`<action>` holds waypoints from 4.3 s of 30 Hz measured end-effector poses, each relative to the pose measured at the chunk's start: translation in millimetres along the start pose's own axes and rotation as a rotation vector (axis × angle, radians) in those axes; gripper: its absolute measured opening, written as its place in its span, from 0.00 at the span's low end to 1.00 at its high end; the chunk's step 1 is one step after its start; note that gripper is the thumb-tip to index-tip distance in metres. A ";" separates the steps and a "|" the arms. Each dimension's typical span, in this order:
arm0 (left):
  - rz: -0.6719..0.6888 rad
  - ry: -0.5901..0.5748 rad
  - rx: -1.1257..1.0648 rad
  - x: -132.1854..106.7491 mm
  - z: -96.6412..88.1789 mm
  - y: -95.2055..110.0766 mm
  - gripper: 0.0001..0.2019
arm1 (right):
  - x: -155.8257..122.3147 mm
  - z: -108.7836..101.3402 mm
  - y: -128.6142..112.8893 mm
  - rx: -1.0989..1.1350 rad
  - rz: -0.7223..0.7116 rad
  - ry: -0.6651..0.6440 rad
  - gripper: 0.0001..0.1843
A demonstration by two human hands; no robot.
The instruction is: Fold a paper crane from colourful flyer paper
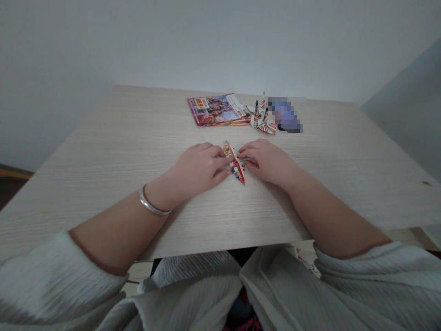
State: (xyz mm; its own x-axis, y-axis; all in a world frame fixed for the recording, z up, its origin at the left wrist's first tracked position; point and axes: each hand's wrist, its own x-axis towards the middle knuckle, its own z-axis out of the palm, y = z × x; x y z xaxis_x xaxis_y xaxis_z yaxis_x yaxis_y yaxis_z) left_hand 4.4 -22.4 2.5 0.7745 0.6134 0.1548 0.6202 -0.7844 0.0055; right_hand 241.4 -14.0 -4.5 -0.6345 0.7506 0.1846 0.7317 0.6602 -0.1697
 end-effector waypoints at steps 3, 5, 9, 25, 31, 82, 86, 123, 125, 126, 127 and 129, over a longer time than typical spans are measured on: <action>-0.055 0.011 -0.009 -0.4 -4.0 11.9 0.20 | 2.0 -2.8 -7.8 -0.086 0.020 -0.014 0.14; -0.094 0.006 -0.021 -0.8 -5.0 17.0 0.21 | 2.6 -2.6 -9.5 -0.101 0.010 0.014 0.12; -0.139 -0.012 0.000 -1.8 -1.9 17.1 0.27 | 2.4 1.3 -6.9 -0.029 -0.064 0.056 0.08; -0.026 0.064 -0.065 3.4 3.5 -7.9 0.16 | 0.9 -5.6 -14.1 -0.154 -0.089 -0.039 0.13; 0.015 0.063 -0.043 4.0 7.3 -11.9 0.17 | 2.8 -1.9 -20.7 -0.198 -0.104 -0.051 0.16; -0.325 0.017 -0.227 12.6 9.2 -0.7 0.13 | 13.4 7.8 -20.1 0.292 0.393 -0.025 0.08; -0.347 -0.003 -0.217 12.4 7.1 0.2 0.14 | 14.4 6.9 -22.2 0.266 0.415 -0.040 0.11; -0.442 -0.001 -0.184 13.9 9.2 4.3 0.14 | 18.0 7.1 -31.4 0.045 0.466 -0.050 0.12; -0.454 0.000 -0.177 13.4 8.8 4.7 0.15 | 17.8 7.2 -31.6 0.031 0.458 -0.052 0.13; -0.442 -0.003 -0.163 13.2 8.5 5.0 0.14 | 17.7 7.2 -31.7 0.027 0.457 -0.054 0.13; -0.426 -0.007 -0.151 13.1 8.1 5.3 0.13 | 17.7 7.1 -31.8 0.025 0.458 -0.056 0.13; -0.398 -0.011 -0.135 13.0 7.3 5.8 0.12 | 17.9 6.8 -31.9 0.027 0.459 -0.063 0.13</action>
State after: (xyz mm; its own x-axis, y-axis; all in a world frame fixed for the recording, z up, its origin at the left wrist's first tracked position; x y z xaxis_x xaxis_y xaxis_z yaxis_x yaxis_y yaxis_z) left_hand 19.0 -18.4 -2.7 0.4793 0.8715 0.1038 0.8501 -0.4904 0.1919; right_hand 205.0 -21.4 -2.4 -0.2607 0.9651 0.0252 0.9342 0.2587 -0.2455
